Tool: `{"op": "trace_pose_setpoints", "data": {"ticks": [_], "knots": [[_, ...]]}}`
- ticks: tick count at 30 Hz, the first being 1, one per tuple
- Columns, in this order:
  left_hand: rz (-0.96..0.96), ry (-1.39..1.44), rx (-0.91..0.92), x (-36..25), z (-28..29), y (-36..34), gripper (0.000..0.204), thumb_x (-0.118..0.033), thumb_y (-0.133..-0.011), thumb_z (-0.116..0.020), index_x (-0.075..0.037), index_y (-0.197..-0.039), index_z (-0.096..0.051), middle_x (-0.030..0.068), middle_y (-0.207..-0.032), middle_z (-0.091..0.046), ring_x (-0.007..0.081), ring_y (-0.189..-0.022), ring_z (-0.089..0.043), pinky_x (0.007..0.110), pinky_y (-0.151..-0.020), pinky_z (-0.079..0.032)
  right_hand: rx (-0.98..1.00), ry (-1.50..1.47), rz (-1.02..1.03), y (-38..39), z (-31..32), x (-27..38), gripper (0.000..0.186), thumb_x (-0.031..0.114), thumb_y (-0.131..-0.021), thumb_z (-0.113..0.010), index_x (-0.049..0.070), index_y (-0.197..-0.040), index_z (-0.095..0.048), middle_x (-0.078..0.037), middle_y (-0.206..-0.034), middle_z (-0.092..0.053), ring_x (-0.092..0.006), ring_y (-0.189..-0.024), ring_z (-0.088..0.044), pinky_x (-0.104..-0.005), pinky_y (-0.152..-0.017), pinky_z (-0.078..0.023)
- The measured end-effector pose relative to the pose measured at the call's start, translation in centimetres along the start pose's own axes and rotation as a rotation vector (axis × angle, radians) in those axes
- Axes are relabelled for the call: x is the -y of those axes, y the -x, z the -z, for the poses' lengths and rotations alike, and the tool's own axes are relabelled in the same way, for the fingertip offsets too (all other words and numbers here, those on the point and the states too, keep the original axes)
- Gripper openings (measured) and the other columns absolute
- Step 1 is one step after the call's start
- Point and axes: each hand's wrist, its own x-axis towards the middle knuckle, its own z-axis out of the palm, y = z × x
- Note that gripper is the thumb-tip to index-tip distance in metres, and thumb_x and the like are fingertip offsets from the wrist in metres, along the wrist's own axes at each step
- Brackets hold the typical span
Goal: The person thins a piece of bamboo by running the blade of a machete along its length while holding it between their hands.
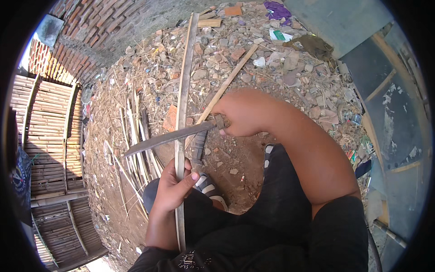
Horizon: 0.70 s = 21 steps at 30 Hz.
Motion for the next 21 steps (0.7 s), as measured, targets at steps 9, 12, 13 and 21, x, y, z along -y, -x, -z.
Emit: {"op": "trace_pose_setpoints", "data": {"ticks": [9,12,13,21], "knots": [[-0.005,-0.041,-0.02,0.2,-0.1,0.0,0.028,-0.008,-0.091,-0.077,-0.009,-0.103,-0.052,-0.0105,-0.068,-0.041,0.0011,-0.061,-0.034,0.02,-0.055,-0.031,0.091,0.06,0.024,-0.3,-0.9,1.7,0.031,0.028,-0.08,-0.08,0.004,-0.094,-0.067,-0.021,-0.076,-0.067,-0.0436,-0.081,-0.066,-0.0505,-0.068,-0.05],[-0.045,-0.094,-0.034,0.2,-0.6,0.1,0.028,-0.008,-0.09,-0.078,-0.009,-0.102,-0.052,-0.0104,-0.068,-0.041,0.0007,-0.06,-0.034,0.019,-0.055,-0.03,0.073,-0.044,-0.024,-1.1,-0.5,0.2,0.029,0.026,-0.08,-0.079,0.004,-0.094,-0.067,-0.021,-0.078,-0.067,-0.0437,-0.081,-0.066,-0.0507,-0.069,-0.05],[-0.043,-0.122,-0.036,0.2,-0.7,0.0,0.03,-0.008,-0.09,-0.078,-0.008,-0.103,-0.052,-0.0094,-0.071,-0.042,0.0012,-0.063,-0.036,0.019,-0.057,-0.032,0.029,-0.082,-0.044,-1.6,-0.6,-1.2,0.028,0.025,-0.08,-0.079,0.005,-0.095,-0.068,-0.021,-0.078,-0.067,-0.0435,-0.081,-0.066,-0.0508,-0.07,-0.05],[-0.124,-0.218,-0.091,1.2,-0.5,0.0,0.031,-0.012,-0.089,-0.08,-0.008,-0.101,-0.052,-0.0099,-0.067,-0.041,0.0006,-0.06,-0.035,0.02,-0.054,-0.031,0.113,0.037,-0.109,-2.2,-1.3,2.4,0.031,0.021,-0.078,-0.076,0.006,-0.105,-0.072,-0.021,-0.091,-0.072,-0.0397,-0.092,-0.07,-0.0493,-0.08,-0.055]]}}
